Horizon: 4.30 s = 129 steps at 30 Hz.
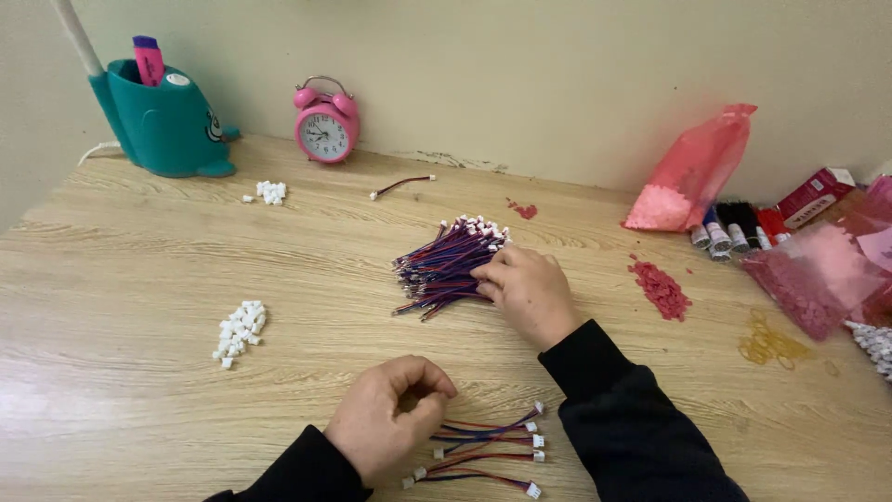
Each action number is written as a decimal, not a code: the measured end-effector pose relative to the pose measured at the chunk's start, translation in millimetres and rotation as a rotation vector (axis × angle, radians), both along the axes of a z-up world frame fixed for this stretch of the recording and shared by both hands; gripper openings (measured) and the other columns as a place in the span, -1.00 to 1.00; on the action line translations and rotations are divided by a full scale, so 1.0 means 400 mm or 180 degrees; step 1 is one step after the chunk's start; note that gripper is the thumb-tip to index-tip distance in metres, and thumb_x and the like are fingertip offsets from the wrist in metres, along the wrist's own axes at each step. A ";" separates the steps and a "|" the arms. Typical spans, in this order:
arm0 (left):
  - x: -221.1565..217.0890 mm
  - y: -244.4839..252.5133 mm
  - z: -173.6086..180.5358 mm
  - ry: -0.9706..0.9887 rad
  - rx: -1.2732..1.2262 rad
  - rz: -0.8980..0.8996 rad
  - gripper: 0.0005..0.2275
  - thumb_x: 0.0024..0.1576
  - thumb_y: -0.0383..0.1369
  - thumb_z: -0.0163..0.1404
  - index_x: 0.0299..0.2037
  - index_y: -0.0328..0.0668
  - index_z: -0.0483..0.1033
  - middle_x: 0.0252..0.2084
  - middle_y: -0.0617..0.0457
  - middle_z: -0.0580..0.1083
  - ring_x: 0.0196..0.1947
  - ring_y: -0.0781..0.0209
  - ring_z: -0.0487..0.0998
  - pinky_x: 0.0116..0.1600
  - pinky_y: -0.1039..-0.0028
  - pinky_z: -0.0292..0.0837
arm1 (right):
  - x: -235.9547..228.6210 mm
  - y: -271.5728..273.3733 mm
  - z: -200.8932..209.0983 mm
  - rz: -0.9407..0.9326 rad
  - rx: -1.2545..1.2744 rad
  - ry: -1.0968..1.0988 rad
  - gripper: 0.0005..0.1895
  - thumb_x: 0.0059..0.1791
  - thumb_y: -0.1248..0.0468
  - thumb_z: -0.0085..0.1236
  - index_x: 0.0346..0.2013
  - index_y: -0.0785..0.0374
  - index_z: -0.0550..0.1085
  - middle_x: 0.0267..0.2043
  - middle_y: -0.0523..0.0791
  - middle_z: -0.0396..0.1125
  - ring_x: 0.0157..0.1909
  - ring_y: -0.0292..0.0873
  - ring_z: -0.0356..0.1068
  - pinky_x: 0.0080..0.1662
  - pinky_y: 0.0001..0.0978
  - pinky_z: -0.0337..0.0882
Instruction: Sorting and inspecting small electronic wire harnesses on a wooden table
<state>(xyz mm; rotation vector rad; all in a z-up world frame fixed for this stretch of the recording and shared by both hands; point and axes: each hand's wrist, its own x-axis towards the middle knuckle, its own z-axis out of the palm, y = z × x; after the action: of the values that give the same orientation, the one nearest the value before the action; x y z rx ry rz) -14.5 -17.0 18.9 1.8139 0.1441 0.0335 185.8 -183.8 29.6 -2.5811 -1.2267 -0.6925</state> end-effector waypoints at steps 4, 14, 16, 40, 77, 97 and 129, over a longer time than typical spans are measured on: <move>0.003 0.002 -0.002 -0.0084 0.0039 -0.0030 -0.88 -0.05 -0.38 -0.01 -0.42 -0.02 0.63 -0.54 0.27 0.55 -0.55 0.49 0.45 -0.37 0.63 0.38 | -0.021 -0.010 0.009 -0.0040 -0.0074 -0.0114 -0.88 -0.15 0.02 0.19 -0.35 -0.16 0.55 -0.31 -0.29 0.36 -0.21 -0.13 0.36 -0.24 -0.13 0.25; -0.037 0.010 0.216 -0.2737 0.2092 0.0725 -0.74 0.07 -0.27 0.04 -0.07 -0.13 0.48 -0.16 0.04 0.52 -0.16 0.09 0.51 0.00 0.32 0.31 | -0.231 -0.058 0.236 0.0425 0.0622 -0.0326 -0.85 -0.12 0.18 0.25 -0.29 0.04 0.50 -0.23 -0.23 0.47 -0.16 -0.17 0.42 -0.10 -0.25 0.22; -0.039 -0.004 0.237 -0.2930 0.2375 0.0730 -0.71 0.08 -0.22 0.05 -0.04 -0.12 0.46 -0.13 0.07 0.51 -0.16 0.09 0.49 0.04 0.27 0.24 | -0.297 -0.053 0.271 0.0609 0.0662 -0.0512 -0.87 -0.09 0.17 0.23 -0.29 0.05 0.49 -0.25 -0.22 0.46 -0.18 -0.17 0.40 -0.07 -0.25 0.19; -0.006 -0.049 0.134 -0.1394 0.0209 0.0127 -0.94 0.04 -0.34 0.08 -0.45 -0.02 0.59 -0.53 0.27 0.54 -0.51 0.48 0.46 -0.41 0.59 0.40 | -0.389 -0.050 0.264 0.0674 0.1550 0.2268 -0.86 -0.11 0.20 0.22 -0.31 0.14 0.59 -0.36 -0.26 0.50 -0.27 -0.36 0.43 -0.15 -0.51 0.37; 0.033 0.031 0.079 -0.0055 -0.0734 0.0038 -0.82 0.12 -0.29 0.03 -0.30 -0.22 0.63 -0.44 0.07 0.54 -0.41 0.40 0.47 -0.23 0.63 0.42 | -0.352 -0.042 0.195 -0.0061 0.0755 0.2448 -0.76 0.02 0.14 0.03 -0.51 0.10 0.43 -0.59 -0.29 0.23 -0.50 -0.34 0.16 -0.35 -0.43 0.21; 0.041 -0.034 0.018 -0.0551 -0.1228 0.0372 -0.95 0.13 -0.43 0.04 -0.33 -0.20 0.53 -0.50 0.11 0.46 -0.49 0.38 0.45 -0.33 0.61 0.37 | -0.357 -0.041 0.161 -0.0057 0.1453 0.2688 -0.81 0.00 0.19 0.06 -0.49 0.12 0.46 -0.57 -0.28 0.25 -0.50 -0.35 0.17 -0.36 -0.47 0.23; -0.127 0.434 -0.026 -0.0191 0.3156 0.1310 -0.87 0.04 -0.15 0.07 -0.35 0.13 0.63 -0.34 0.14 0.52 -0.31 0.05 0.53 -0.27 0.21 0.43 | -0.389 -0.007 0.139 -0.0550 0.0824 0.2518 -0.84 -0.11 0.18 0.16 -0.41 0.11 0.66 -0.46 -0.28 0.52 -0.36 -0.37 0.43 -0.19 -0.52 0.34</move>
<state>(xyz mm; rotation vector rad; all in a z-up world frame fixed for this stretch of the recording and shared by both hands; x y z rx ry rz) -65.1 156.6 8.4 2.7311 0.5258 0.5294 30.3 -186.4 85.0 -2.3617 -0.6165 0.1591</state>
